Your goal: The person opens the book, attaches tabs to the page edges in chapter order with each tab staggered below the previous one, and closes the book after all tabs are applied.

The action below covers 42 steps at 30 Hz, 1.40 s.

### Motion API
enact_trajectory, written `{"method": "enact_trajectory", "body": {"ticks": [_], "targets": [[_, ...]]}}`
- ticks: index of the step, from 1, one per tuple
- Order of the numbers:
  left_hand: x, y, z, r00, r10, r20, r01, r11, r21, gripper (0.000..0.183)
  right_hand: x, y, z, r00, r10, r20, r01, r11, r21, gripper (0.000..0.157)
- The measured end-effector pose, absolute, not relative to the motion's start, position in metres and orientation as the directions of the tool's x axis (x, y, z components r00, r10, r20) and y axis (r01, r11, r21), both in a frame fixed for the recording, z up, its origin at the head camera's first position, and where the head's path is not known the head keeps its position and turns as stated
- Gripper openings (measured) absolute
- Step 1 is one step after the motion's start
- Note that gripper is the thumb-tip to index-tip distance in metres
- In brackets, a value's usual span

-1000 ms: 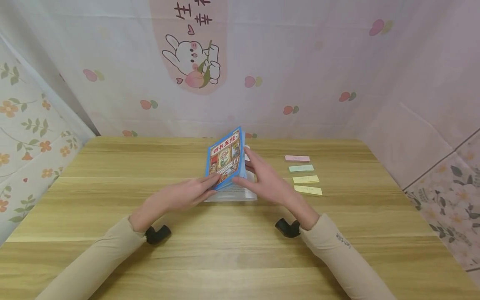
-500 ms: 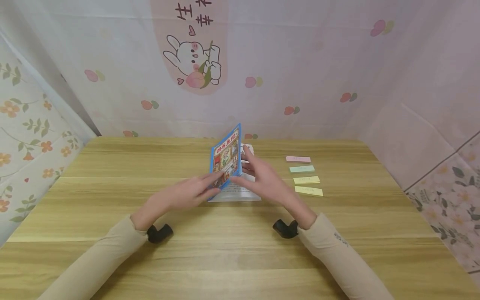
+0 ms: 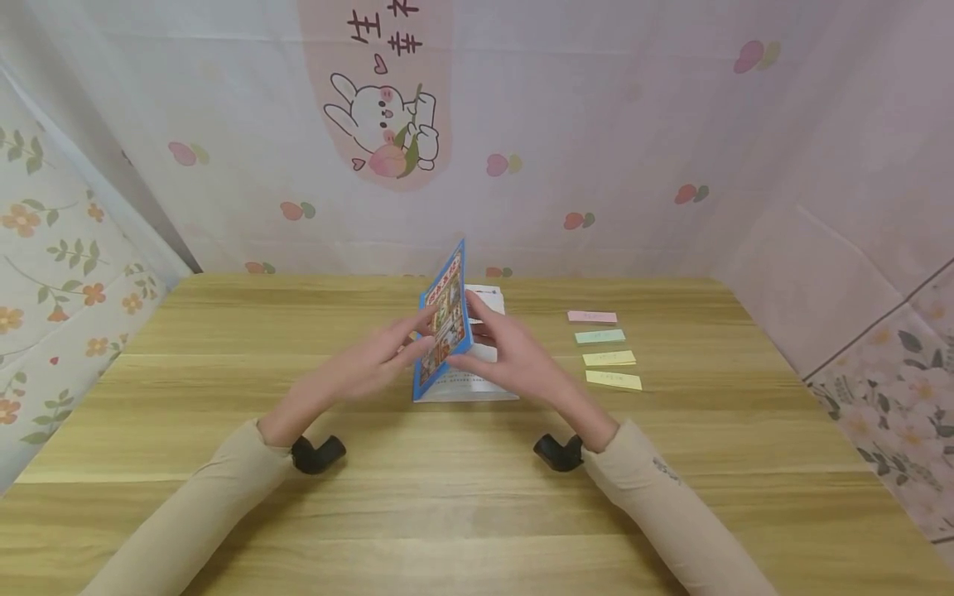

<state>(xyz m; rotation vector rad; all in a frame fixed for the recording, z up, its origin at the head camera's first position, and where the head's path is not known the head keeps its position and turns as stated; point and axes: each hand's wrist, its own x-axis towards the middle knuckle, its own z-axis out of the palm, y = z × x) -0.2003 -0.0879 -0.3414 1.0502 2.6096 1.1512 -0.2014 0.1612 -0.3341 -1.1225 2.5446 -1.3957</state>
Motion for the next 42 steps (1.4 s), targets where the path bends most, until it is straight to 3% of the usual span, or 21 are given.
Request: {"method": "enact_trajectory", "body": {"ticks": [18, 30, 42], "targets": [[-0.203, -0.081, -0.324, -0.796, 0.509, 0.328, 0.596, 0.562, 0.574, 0.057, -0.207, 0.146, -0.335, -0.719, -0.618, 0.318, -0.609, 0.34, -0.717, 0.086], [-0.205, -0.084, -0.32, -0.773, 0.498, 0.394, 0.634, 0.571, 0.522, 0.05, -0.211, 0.135, -0.338, -0.691, -0.646, 0.324, -0.627, 0.314, -0.713, 0.085], [-0.209, -0.094, -0.313, -0.763, 0.482, 0.431, 0.644, 0.515, 0.566, 0.042, -0.217, 0.129, -0.342, -0.685, -0.665, 0.297, -0.616, 0.31, -0.724, 0.085]]}}
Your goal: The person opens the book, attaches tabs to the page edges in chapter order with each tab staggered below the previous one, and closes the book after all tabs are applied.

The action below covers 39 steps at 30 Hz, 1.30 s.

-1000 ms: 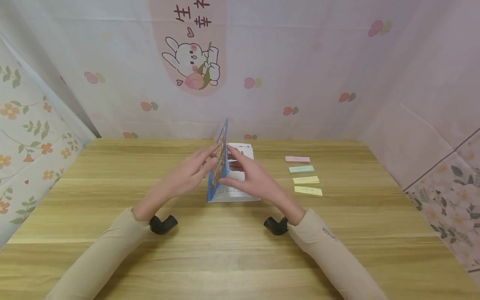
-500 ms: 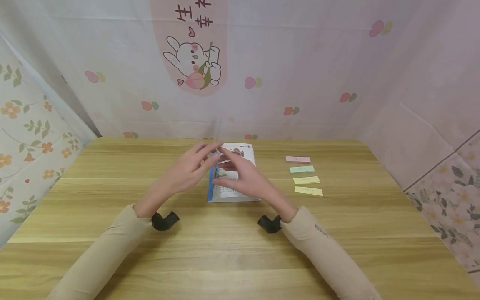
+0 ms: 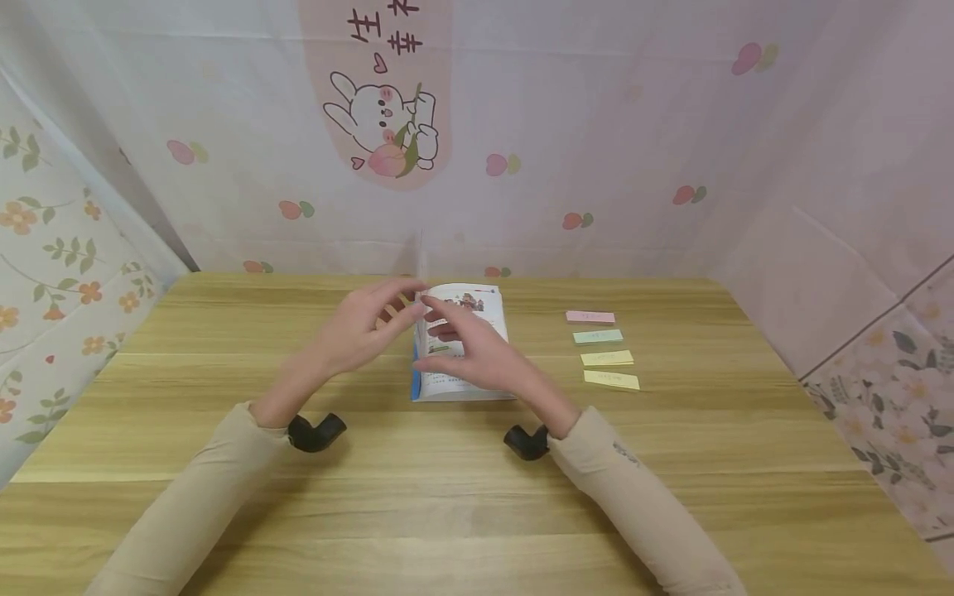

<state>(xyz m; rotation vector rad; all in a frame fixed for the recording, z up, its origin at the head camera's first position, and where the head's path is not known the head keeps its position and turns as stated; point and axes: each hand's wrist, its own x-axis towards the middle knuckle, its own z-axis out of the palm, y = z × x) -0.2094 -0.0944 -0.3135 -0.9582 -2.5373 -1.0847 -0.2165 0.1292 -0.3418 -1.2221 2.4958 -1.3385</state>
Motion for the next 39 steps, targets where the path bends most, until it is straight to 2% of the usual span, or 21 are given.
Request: {"method": "enact_trajectory", "body": {"ticks": [5, 12, 25, 34, 39], "targets": [[-0.211, -0.1, -0.309, -0.746, 0.473, 0.47, 0.665, 0.483, 0.57, 0.036, -0.218, 0.127, -0.344, -0.686, -0.669, 0.284, -0.612, 0.321, -0.723, 0.085], [-0.212, -0.109, -0.305, -0.753, 0.444, 0.486, 0.658, 0.527, 0.538, 0.035, -0.219, 0.124, -0.347, -0.707, -0.664, 0.243, -0.593, 0.371, -0.714, 0.081], [-0.203, -0.124, -0.285, -0.845, 0.464, 0.268, 0.535, 0.742, 0.404, 0.036, -0.224, 0.114, -0.35, -0.736, -0.665, 0.125, -0.55, 0.482, -0.682, 0.078], [-0.198, -0.125, -0.281, -0.847, 0.466, 0.254, 0.53, 0.78, 0.334, 0.034, -0.225, 0.103, -0.352, -0.734, -0.677, 0.055, -0.558, 0.554, -0.618, 0.079], [-0.201, -0.126, -0.284, -0.844, 0.469, 0.26, 0.521, 0.833, 0.187, 0.022, -0.224, 0.098, -0.351, -0.738, -0.674, 0.034, -0.557, 0.58, -0.595, 0.078]]}}
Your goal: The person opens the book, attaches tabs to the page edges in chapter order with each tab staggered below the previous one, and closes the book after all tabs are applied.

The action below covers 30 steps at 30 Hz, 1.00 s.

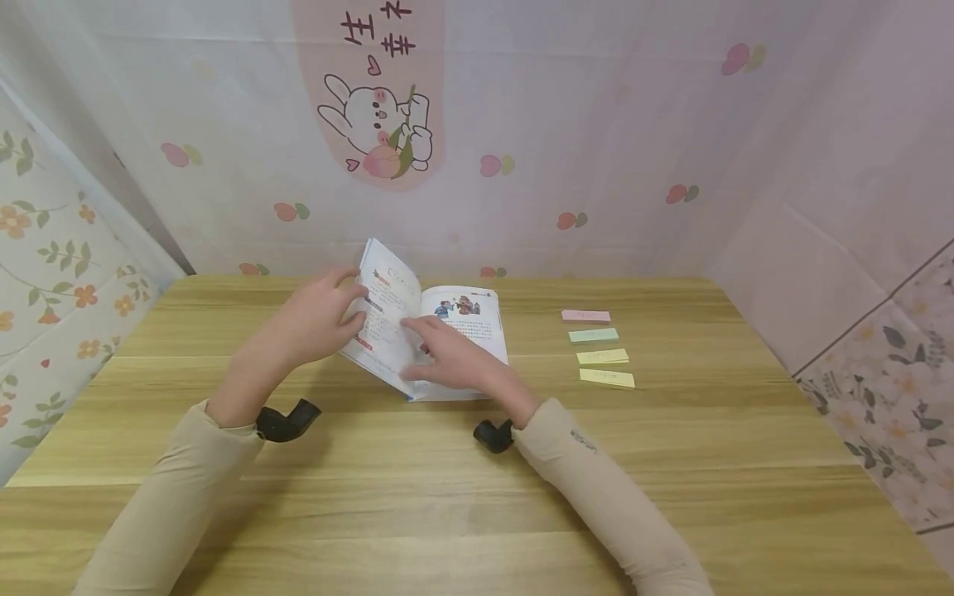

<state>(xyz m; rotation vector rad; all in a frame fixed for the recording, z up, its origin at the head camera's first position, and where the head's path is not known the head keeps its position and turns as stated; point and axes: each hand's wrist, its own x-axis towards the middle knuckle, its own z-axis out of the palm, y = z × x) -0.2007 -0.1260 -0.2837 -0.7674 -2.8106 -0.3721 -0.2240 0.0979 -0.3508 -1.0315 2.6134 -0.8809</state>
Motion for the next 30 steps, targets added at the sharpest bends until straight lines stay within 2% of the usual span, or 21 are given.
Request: {"method": "enact_trajectory", "body": {"ticks": [5, 15, 30], "targets": [[-0.204, -0.128, -0.288, -0.854, 0.476, 0.208, 0.504, 0.856, 0.112, 0.021, -0.224, 0.093, -0.352, -0.752, -0.659, -0.012, -0.54, 0.627, -0.561, 0.075], [-0.208, -0.127, -0.298, -0.917, 0.399, -0.002, 0.394, 0.908, 0.142, 0.043, -0.226, 0.088, -0.356, -0.76, -0.649, -0.034, -0.555, 0.675, -0.487, 0.075], [-0.22, -0.125, -0.324, -0.891, 0.393, -0.228, 0.351, 0.914, 0.206, 0.063, -0.23, 0.084, -0.362, -0.745, -0.666, -0.021, -0.609, 0.693, -0.386, 0.07]]}}
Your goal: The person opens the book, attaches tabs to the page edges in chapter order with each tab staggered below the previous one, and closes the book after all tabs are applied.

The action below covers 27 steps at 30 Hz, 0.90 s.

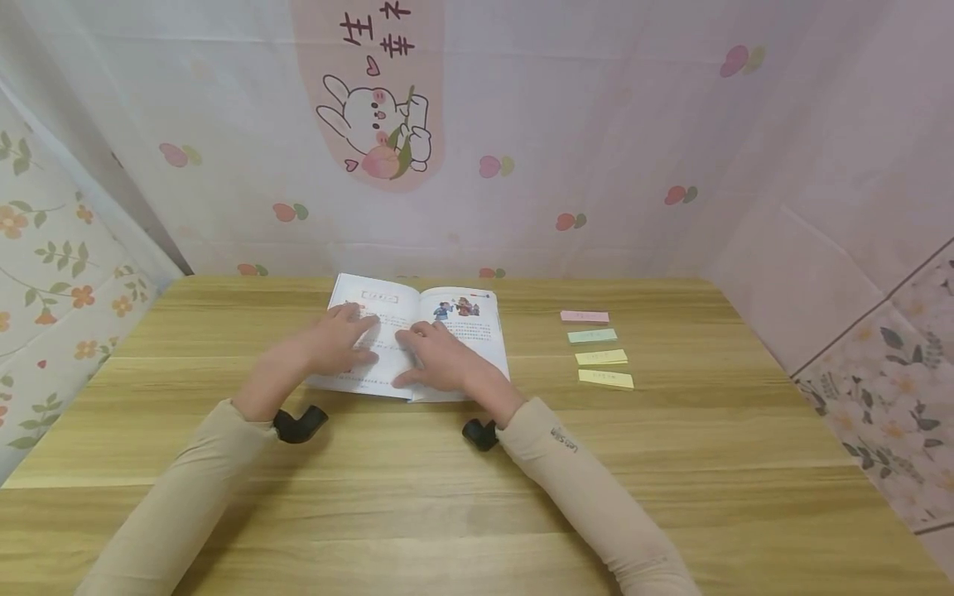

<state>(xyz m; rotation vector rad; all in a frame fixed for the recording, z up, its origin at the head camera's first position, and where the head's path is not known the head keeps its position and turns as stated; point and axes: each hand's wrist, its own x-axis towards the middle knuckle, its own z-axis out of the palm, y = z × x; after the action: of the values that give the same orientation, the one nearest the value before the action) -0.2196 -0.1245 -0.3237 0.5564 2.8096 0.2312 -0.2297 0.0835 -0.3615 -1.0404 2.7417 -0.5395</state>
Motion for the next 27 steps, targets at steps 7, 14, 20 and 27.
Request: {"method": "enact_trajectory", "body": {"ticks": [7, 14, 20, 27], "targets": [[-0.22, -0.124, -0.33, -0.871, 0.395, -0.292, 0.328, 0.911, 0.251, 0.067, -0.232, 0.084, -0.363, -0.742, -0.669, -0.034, -0.624, 0.709, -0.33, 0.073], [-0.222, -0.124, -0.336, -0.858, 0.37, -0.357, 0.289, 0.921, 0.261, 0.074, -0.234, 0.083, -0.363, -0.745, -0.665, -0.054, -0.623, 0.722, -0.301, 0.075], [-0.224, -0.125, -0.342, -0.841, 0.347, -0.415, 0.244, 0.928, 0.282, 0.077, -0.233, 0.082, -0.36, -0.756, -0.649, -0.09, -0.597, 0.739, -0.312, 0.076], [-0.226, -0.126, -0.343, -0.826, 0.354, -0.439, 0.23, 0.922, 0.311, 0.077, -0.234, 0.082, -0.359, -0.763, -0.635, -0.116, -0.579, 0.753, -0.314, 0.075]]}}
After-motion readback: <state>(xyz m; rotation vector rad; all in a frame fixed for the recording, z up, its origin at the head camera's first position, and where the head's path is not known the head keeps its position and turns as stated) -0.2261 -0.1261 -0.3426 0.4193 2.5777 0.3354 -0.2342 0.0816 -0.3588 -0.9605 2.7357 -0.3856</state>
